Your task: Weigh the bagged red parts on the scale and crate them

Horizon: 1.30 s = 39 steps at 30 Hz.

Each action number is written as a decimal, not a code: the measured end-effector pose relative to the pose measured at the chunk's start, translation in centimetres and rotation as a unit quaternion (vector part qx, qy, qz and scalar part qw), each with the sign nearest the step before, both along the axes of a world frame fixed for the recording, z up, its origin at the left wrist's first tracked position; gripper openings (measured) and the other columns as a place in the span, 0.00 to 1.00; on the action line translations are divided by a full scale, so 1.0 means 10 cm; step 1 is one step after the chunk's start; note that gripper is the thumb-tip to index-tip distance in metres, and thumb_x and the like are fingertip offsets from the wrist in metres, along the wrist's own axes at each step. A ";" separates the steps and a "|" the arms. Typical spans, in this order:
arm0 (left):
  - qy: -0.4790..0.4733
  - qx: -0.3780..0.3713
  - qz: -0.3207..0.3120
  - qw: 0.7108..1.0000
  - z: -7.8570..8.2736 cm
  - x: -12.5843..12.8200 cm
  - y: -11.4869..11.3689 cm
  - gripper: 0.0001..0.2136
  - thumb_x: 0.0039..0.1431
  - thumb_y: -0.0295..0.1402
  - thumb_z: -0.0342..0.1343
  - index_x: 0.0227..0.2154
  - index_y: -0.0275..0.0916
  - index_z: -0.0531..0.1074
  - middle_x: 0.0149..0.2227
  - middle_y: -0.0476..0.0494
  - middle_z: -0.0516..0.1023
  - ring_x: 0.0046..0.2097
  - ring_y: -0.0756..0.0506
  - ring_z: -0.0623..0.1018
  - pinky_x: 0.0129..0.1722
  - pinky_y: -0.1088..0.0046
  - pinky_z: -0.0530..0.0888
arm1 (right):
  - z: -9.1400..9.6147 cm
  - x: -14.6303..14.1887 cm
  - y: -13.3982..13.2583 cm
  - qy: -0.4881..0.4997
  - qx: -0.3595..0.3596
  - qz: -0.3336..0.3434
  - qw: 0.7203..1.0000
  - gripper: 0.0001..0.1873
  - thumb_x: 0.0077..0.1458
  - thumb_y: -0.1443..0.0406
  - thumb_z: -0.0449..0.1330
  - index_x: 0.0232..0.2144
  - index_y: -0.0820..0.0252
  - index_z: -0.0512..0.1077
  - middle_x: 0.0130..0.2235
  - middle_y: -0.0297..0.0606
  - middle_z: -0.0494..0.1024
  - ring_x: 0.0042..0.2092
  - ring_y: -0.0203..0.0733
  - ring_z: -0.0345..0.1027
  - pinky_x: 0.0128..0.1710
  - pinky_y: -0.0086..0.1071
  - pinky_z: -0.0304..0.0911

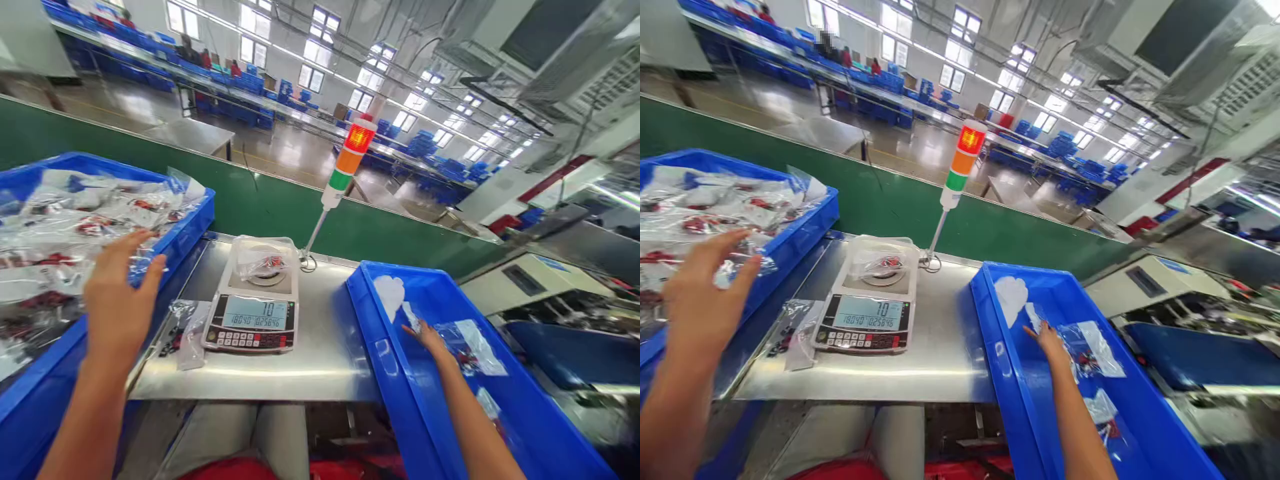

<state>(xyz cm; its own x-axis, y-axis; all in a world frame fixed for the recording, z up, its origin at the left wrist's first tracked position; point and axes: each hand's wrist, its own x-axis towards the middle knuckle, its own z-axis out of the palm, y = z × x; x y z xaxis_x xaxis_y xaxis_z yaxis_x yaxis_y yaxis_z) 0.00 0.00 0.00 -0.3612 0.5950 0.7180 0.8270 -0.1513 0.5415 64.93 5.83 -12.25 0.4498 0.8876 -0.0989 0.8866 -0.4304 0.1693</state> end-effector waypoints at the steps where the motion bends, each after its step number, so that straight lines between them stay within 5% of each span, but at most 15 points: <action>1: 0.000 -0.017 -0.027 0.999 0.00 0.10 -0.01 0.20 0.70 0.45 0.51 0.54 0.35 0.75 0.57 0.32 0.78 0.60 0.32 0.77 0.63 0.47 0.71 | 0.01 -0.01 -0.10 0.000 -0.002 0.010 1.000 0.30 0.66 0.63 0.51 0.66 0.72 0.64 0.60 0.63 0.76 0.60 0.59 0.74 0.56 0.44 0.70; 5: 0.002 -0.060 -0.132 0.989 -0.02 0.47 0.05 0.15 0.73 0.40 0.49 0.51 0.39 0.75 0.56 0.39 0.79 0.59 0.40 0.77 0.63 0.55 0.73 | 0.03 0.01 -0.46 -0.004 -0.002 0.026 1.000 0.30 0.67 0.69 0.39 0.66 0.68 0.66 0.55 0.61 0.80 0.51 0.61 0.80 0.49 0.51 0.72; 9: 0.030 -0.069 -0.223 0.972 -0.08 0.71 0.22 0.14 0.75 0.37 0.46 0.49 0.39 0.76 0.55 0.41 0.79 0.61 0.40 0.75 0.65 0.55 0.71 | 0.17 0.08 -0.72 -0.008 0.021 0.004 1.000 0.34 0.69 0.62 0.33 0.66 0.64 0.68 0.52 0.60 0.82 0.46 0.63 0.81 0.43 0.49 0.72; 13: 0.084 -0.092 -0.267 0.956 -0.20 0.83 0.41 0.12 0.73 0.34 0.50 0.52 0.38 0.75 0.55 0.41 0.79 0.63 0.38 0.72 0.66 0.53 0.71 | 0.54 0.10 -0.88 -0.013 0.067 -0.034 0.997 0.40 0.69 0.54 0.31 0.59 0.69 0.74 0.40 0.61 0.83 0.40 0.66 0.80 0.39 0.49 0.71; 16: 0.118 -0.132 -0.274 0.945 -0.31 0.89 0.54 0.14 0.70 0.32 0.55 0.55 0.37 0.73 0.58 0.38 0.77 0.65 0.37 0.70 0.66 0.53 0.70 | 0.91 -0.07 -0.88 -0.006 0.168 -0.015 0.986 0.42 0.67 0.48 0.34 0.56 0.67 0.77 0.36 0.58 0.83 0.37 0.66 0.78 0.37 0.50 0.69; 19: 0.147 -0.156 -0.277 0.937 -0.39 0.97 0.66 0.16 0.66 0.27 0.58 0.55 0.36 0.72 0.60 0.36 0.75 0.66 0.36 0.69 0.66 0.52 0.69 | 1.24 -0.56 -0.70 0.074 0.276 0.062 0.956 0.39 0.64 0.44 0.41 0.50 0.65 0.80 0.34 0.54 0.83 0.37 0.63 0.77 0.35 0.47 0.69; 22: 0.142 -0.159 -0.294 0.932 -0.38 1.02 0.79 0.09 0.66 0.25 0.56 0.47 0.37 0.75 0.53 0.38 0.79 0.61 0.37 0.74 0.63 0.54 0.71 | 1.46 -1.34 -0.33 0.214 0.356 0.165 0.895 0.34 0.61 0.42 0.49 0.46 0.61 0.82 0.37 0.48 0.85 0.40 0.57 0.78 0.37 0.41 0.71; 25: 0.106 -0.148 -0.264 0.947 -0.26 0.96 0.90 0.08 0.70 0.27 0.49 0.41 0.37 0.74 0.47 0.38 0.79 0.51 0.39 0.78 0.55 0.57 0.76 | 1.58 -2.16 0.13 0.319 0.364 0.264 0.834 0.28 0.63 0.47 0.51 0.44 0.60 0.81 0.39 0.45 0.85 0.39 0.52 0.77 0.40 0.38 0.70; 29: 0.101 -0.119 -0.233 0.960 -0.11 0.79 0.86 0.08 0.72 0.28 0.46 0.43 0.37 0.71 0.48 0.37 0.78 0.50 0.39 0.77 0.53 0.58 0.76 | 1.70 -2.93 0.62 0.320 0.355 0.344 0.808 0.23 0.64 0.56 0.48 0.40 0.61 0.80 0.32 0.42 0.82 0.35 0.46 0.72 0.38 0.36 0.64; 34: 0.149 -0.114 -0.304 0.934 -0.29 0.86 0.64 0.03 0.65 0.27 0.57 0.40 0.38 0.71 0.49 0.38 0.77 0.55 0.37 0.74 0.56 0.56 0.75 | 1.65 -3.12 0.76 0.311 0.362 0.342 0.810 0.20 0.64 0.59 0.48 0.38 0.60 0.79 0.30 0.39 0.79 0.33 0.44 0.67 0.36 0.33 0.57; 37: 0.135 -0.129 -0.288 0.939 -0.39 1.00 0.70 0.07 0.61 0.21 0.53 0.37 0.39 0.72 0.49 0.37 0.77 0.55 0.37 0.75 0.56 0.55 0.76 | 1.58 -3.02 0.71 0.298 0.346 0.338 0.823 0.20 0.65 0.59 0.48 0.37 0.60 0.78 0.29 0.39 0.78 0.32 0.43 0.66 0.35 0.33 0.56; 39: 0.108 -0.129 -0.268 0.948 -0.31 1.04 0.81 0.07 0.62 0.22 0.50 0.34 0.39 0.70 0.45 0.37 0.78 0.51 0.38 0.77 0.53 0.58 0.77 | 1.57 -2.98 0.71 0.285 0.328 0.341 0.834 0.20 0.66 0.60 0.47 0.37 0.60 0.78 0.29 0.39 0.78 0.32 0.44 0.66 0.35 0.33 0.56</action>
